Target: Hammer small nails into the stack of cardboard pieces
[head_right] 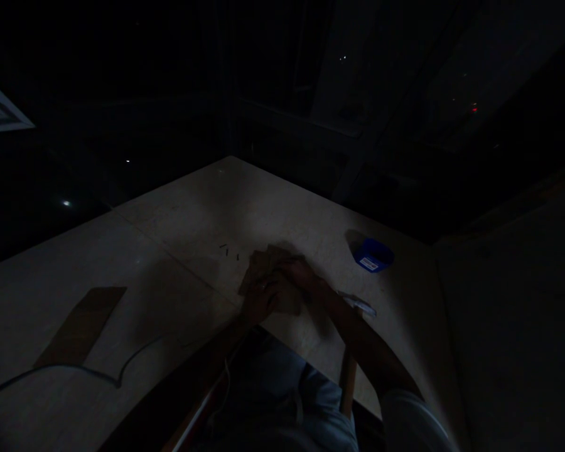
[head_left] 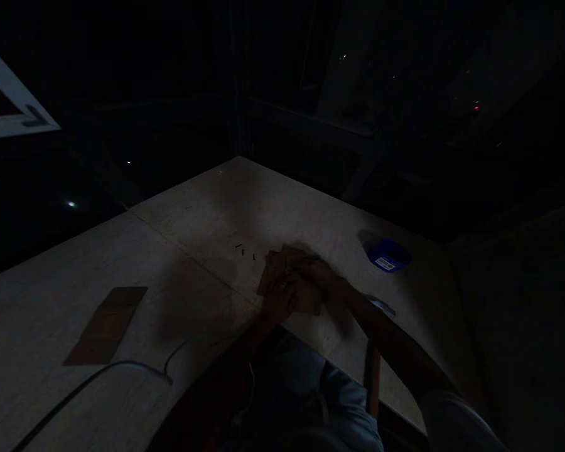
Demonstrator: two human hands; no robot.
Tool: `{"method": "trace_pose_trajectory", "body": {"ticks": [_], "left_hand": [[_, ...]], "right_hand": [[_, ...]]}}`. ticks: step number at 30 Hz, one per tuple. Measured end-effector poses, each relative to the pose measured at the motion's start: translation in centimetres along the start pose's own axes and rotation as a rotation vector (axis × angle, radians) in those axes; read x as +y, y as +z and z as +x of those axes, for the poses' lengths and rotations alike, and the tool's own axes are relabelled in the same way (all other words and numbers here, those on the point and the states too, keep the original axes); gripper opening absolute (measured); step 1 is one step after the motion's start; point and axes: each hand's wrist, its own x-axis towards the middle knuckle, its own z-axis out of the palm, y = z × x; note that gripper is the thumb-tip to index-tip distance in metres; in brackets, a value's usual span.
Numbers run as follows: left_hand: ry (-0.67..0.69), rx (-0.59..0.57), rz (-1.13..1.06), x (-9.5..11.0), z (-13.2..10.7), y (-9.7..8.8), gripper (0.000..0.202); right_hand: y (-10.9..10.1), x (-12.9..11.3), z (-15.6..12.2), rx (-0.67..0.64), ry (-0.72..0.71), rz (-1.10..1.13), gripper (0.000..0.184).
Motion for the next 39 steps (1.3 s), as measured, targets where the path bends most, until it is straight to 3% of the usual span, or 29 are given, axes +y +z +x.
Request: {"method": "trace_pose_trajectory", "body": {"ticks": [7,22,34,39], "left_hand": [[-0.008,-0.009,-0.014,0.2,0.1,-0.1,0.031],[-0.036,-0.005,0.017,0.7,0.1,-0.3,0.033],[-0.017,0.006,0.034,0.4,0.1,0.2,0.033],[-0.006,0.010,0.042,0.5,0.1,0.1,0.031]], "right_hand": [[-0.5,0.3,-0.6,0.012,0.028,0.010,0.041],[1.1,0.1,-0.3,0.040,0.157,-0.098,0.029],[-0.4,1.0,-0.8,-0.061,-0.089,-0.124,0.040],[-0.6,1.2,-0.8,-0.021,-0.165,-0.047,0.029]]}}
